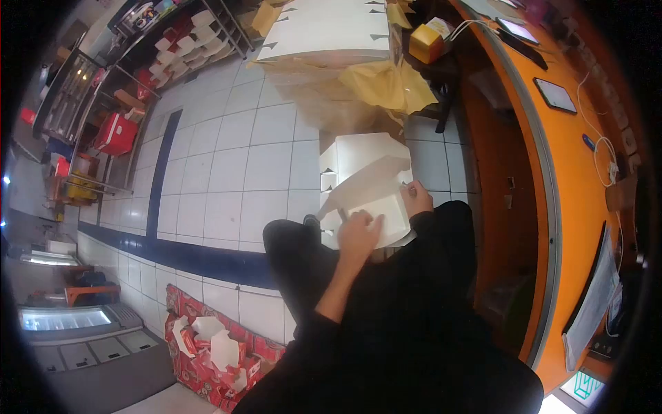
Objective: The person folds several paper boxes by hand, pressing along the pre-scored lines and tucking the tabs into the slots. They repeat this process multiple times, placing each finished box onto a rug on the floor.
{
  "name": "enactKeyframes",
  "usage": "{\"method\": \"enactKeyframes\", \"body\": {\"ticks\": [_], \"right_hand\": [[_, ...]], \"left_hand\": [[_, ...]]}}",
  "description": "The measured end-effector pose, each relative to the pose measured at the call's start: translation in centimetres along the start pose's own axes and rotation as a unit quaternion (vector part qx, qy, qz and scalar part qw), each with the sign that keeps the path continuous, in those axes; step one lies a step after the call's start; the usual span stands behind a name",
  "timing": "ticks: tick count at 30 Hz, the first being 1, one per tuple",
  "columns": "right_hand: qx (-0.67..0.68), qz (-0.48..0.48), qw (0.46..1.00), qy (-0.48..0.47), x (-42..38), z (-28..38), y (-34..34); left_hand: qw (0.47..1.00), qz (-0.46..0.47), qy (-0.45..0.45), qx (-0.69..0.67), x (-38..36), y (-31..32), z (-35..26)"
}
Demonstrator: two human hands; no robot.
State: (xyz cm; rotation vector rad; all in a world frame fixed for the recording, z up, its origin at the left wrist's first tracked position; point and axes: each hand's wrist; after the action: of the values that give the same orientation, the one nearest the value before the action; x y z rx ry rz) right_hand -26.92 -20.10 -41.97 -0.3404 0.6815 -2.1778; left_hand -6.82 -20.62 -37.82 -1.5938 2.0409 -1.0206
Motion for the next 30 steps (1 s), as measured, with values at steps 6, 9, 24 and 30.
{"method": "enactKeyframes", "body": {"ticks": [6,9,24,30], "right_hand": [[0.006,0.012,0.999,0.037,0.8,0.8,-0.5],[-0.023,0.031,0.999,0.034,1.7,0.7,-0.9],[-0.163,0.098,0.982,0.001,-3.0,3.0,-0.4],[-0.222,0.141,0.964,-0.034,-5.1,3.3,-1.0]], "left_hand": [[0.995,0.091,-0.046,-0.021,2.2,2.7,-4.3],[0.982,0.154,-0.092,-0.067,3.3,3.5,-4.5],[0.936,0.145,-0.186,-0.26,2.4,7.6,0.9],[0.929,0.152,-0.207,-0.267,2.4,4.8,-1.2]]}}
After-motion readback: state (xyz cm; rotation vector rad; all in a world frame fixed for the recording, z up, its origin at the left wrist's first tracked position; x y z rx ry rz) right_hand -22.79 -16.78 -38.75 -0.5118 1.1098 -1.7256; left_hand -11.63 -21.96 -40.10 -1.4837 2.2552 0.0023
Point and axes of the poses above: each hand's wrist, its own x-axis towards the middle knuckle, its own y-axis out of the palm, z = x × y, and after that the axes turned 1 degree about x, right-handed
